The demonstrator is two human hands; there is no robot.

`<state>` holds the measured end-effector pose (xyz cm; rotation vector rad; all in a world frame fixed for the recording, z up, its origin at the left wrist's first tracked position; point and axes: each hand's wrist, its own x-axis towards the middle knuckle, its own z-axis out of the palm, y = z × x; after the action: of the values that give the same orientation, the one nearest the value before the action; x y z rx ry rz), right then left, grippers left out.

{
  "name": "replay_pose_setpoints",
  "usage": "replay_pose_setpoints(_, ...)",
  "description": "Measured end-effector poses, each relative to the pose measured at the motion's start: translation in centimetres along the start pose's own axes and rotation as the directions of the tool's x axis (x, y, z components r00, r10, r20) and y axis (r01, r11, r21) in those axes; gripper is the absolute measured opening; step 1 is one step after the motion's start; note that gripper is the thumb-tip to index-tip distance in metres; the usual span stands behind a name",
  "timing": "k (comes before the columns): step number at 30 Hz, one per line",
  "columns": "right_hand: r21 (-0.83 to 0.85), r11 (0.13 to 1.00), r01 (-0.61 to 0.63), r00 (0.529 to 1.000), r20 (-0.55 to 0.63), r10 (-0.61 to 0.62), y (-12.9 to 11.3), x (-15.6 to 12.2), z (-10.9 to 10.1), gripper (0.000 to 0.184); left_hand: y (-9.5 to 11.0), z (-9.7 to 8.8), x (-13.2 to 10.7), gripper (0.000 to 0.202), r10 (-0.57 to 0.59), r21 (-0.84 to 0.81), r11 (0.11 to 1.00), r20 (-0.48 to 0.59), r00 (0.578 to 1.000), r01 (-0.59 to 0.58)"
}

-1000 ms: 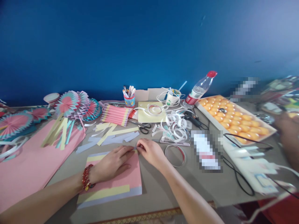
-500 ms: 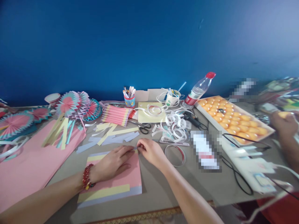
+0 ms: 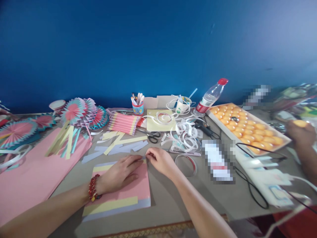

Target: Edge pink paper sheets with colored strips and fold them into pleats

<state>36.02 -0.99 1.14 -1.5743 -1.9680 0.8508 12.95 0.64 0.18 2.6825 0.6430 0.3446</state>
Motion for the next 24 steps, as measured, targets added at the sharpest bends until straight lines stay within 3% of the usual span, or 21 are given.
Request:
replay_pose_setpoints(5, -0.021, 1.000, 0.016, 0.996, 0.085, -0.014, -0.2, -0.4, -0.3, 0.023, -0.3, 0.0, -0.4, 0.057, -0.006, -0.112, 0.994, -0.116, 0.993, -0.007)
replay_pose_setpoints(10, -0.203, 0.979, 0.021, 0.998, 0.069, -0.007, -1.7, -1.0, 0.3, 0.050, -0.5, 0.3, -0.7, 0.064, 0.063, -0.118, 0.990, -0.138, 0.988, -0.079)
replay_pose_setpoints(13, -0.233, 0.973, 0.000, 0.999, 0.041, 0.009, -1.7, -0.9, 0.7, 0.042, -0.5, 0.4, -0.7, 0.067, 0.091, -0.117, 0.987, -0.137, 0.986, -0.108)
replay_pose_setpoints(19, -0.056, 0.998, 0.002, 1.000, 0.000, -0.002, -0.4, -0.5, 0.4, 0.019, -0.2, 0.1, -0.2, 0.058, 0.071, -0.173, 0.980, -0.140, 0.988, -0.095)
replay_pose_setpoints(24, -0.067, 0.997, -0.024, 0.999, -0.043, 0.021, -0.3, -0.4, 0.2, 0.012, -0.2, 0.1, 0.1, 0.042, 0.072, -0.015, 0.997, -0.065, 0.995, -0.073)
